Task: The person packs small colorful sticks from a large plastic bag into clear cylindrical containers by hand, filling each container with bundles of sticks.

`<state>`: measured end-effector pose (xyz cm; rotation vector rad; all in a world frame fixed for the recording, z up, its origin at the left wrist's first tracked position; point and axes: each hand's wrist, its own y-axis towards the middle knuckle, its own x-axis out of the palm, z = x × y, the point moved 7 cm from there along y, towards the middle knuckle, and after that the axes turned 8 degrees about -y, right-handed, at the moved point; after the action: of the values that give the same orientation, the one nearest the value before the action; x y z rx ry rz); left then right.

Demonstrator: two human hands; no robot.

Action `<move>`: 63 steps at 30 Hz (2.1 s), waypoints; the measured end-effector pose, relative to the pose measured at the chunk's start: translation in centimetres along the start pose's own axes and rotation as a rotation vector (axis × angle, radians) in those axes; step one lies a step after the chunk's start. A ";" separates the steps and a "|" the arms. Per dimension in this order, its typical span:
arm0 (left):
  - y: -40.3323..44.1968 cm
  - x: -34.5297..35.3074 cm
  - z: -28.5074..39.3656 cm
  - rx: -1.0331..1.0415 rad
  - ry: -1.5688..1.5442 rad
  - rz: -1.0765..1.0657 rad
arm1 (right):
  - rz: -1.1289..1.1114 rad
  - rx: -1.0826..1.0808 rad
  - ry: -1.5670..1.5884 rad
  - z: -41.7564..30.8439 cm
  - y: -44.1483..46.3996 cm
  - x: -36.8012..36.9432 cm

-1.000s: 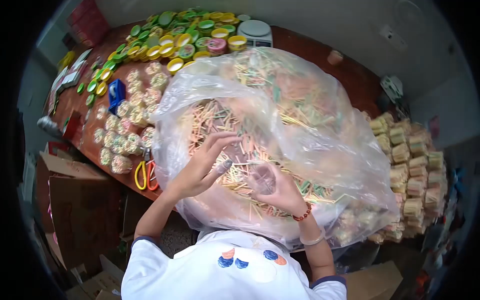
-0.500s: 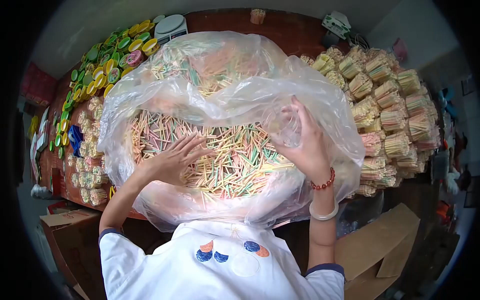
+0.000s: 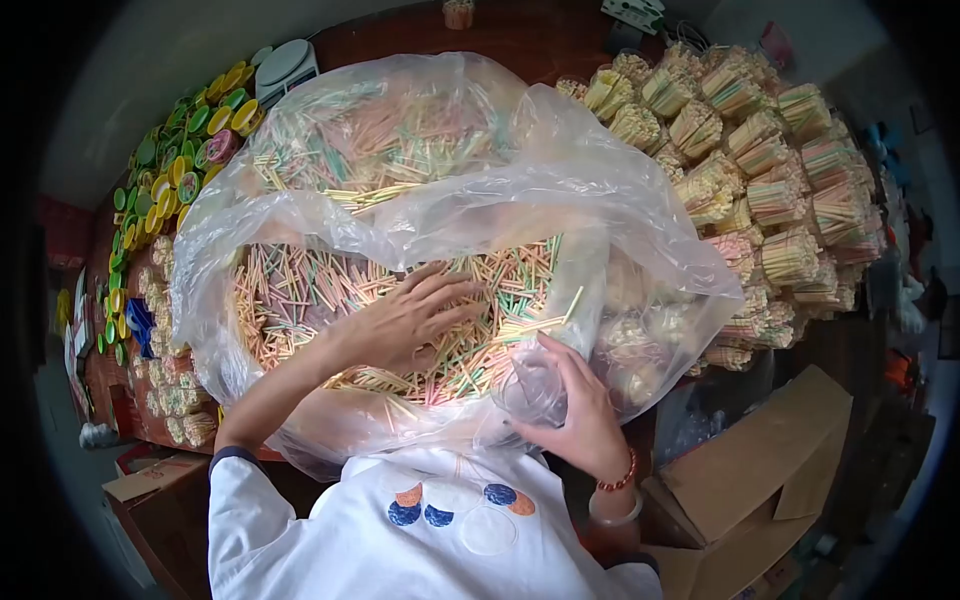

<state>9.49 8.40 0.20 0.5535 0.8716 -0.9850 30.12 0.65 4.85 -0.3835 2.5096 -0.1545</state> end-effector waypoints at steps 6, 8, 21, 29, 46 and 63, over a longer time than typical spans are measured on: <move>1.3 2.8 5.4 -0.110 -0.219 0.276 | 0.191 0.184 -0.128 3.0 -6.0 3.4; 0.9 4.4 8.6 -0.133 -0.161 0.204 | 0.255 0.204 -0.063 3.8 -6.5 3.3; 2.4 2.8 8.0 0.067 -0.499 0.200 | 0.181 0.409 0.852 7.5 -7.4 2.7; 7.2 4.2 6.4 -0.112 -0.093 0.302 | 0.748 0.225 1.215 7.9 -9.0 3.5; 9.9 7.6 6.3 -0.633 0.417 0.212 | 0.604 -0.191 1.919 12.0 -10.0 4.8; -1.1 0.7 -0.9 -0.602 -1.514 0.618 | 0.495 -0.072 0.785 -1.0 -4.0 -0.4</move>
<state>8.32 8.21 -0.95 -0.4652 -0.3974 -0.3032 30.81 -2.99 6.68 0.3587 3.2920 -0.0106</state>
